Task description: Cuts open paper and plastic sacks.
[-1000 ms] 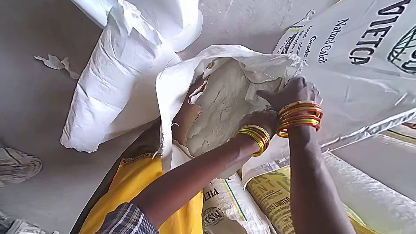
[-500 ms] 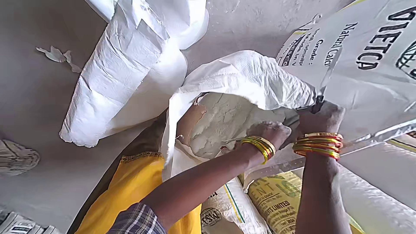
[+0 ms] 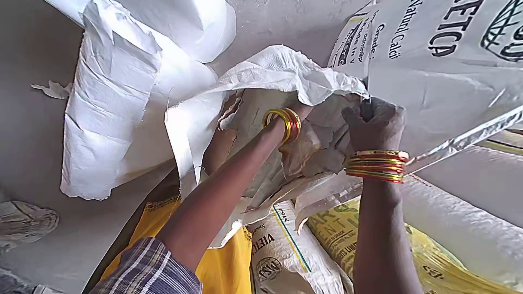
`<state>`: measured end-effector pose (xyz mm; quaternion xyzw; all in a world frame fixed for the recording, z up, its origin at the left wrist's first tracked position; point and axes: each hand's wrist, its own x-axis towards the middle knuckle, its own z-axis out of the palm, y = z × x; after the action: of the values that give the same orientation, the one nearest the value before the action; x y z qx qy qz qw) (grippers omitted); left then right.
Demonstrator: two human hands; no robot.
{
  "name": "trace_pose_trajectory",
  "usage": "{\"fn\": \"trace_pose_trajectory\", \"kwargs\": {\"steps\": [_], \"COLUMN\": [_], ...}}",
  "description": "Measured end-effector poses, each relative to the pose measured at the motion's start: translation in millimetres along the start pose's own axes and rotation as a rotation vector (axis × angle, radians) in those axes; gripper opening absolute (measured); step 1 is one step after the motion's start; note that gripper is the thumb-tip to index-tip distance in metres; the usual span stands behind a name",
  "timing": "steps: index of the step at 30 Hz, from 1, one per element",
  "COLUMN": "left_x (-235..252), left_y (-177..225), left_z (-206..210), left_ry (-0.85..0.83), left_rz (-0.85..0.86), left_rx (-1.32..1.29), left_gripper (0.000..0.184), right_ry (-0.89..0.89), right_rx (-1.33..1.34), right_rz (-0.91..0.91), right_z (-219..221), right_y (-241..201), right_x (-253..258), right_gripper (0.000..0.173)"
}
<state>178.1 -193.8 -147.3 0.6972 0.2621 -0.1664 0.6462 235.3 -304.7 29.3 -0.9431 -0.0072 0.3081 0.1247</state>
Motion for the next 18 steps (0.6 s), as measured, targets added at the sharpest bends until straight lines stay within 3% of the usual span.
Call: {"fn": "trace_pose_trajectory", "kwargs": {"steps": [2, 4, 5, 7, 8, 14, 18], "left_x": [0.5, -19.5, -36.3, -57.6, -62.0, -79.0, -80.5], "left_y": [0.7, 15.3, 40.0, 105.3, 116.8, 128.8, 136.9], "left_z": [-8.1, -10.0, -15.4, -34.5, -36.6, -45.6, -50.9], "left_ry": [-0.092, -0.041, -0.055, -0.237, -0.252, -0.266, -0.272], "left_rz": [-0.068, -0.063, -0.113, -0.368, -0.41, -0.456, -0.51], "left_rx": [0.155, 0.214, 0.292, 0.448, 0.508, 0.662, 0.595], "left_gripper": [0.043, 0.042, 0.045, 0.048, 0.049, 0.046, 0.044], "right_ry": [-0.032, -0.063, -0.067, -0.066, -0.065, -0.051, -0.021], "right_rx": [0.011, 0.024, 0.034, 0.073, 0.092, 0.088, 0.054], "right_rz": [-0.013, -0.026, -0.022, -0.017, -0.023, -0.073, -0.07], "right_z": [-1.0, -2.7, -3.2, -2.9, -2.3, 1.6, 9.5], "right_y": [-2.2, -2.8, -2.6, -1.0, 0.4, -1.4, -3.4], "right_x": [-0.6, -0.4, -1.6, -4.8, -5.2, -19.2, -24.6], "right_gripper": [0.029, 0.032, 0.033, 0.031, 0.031, 0.031, 0.036]}}
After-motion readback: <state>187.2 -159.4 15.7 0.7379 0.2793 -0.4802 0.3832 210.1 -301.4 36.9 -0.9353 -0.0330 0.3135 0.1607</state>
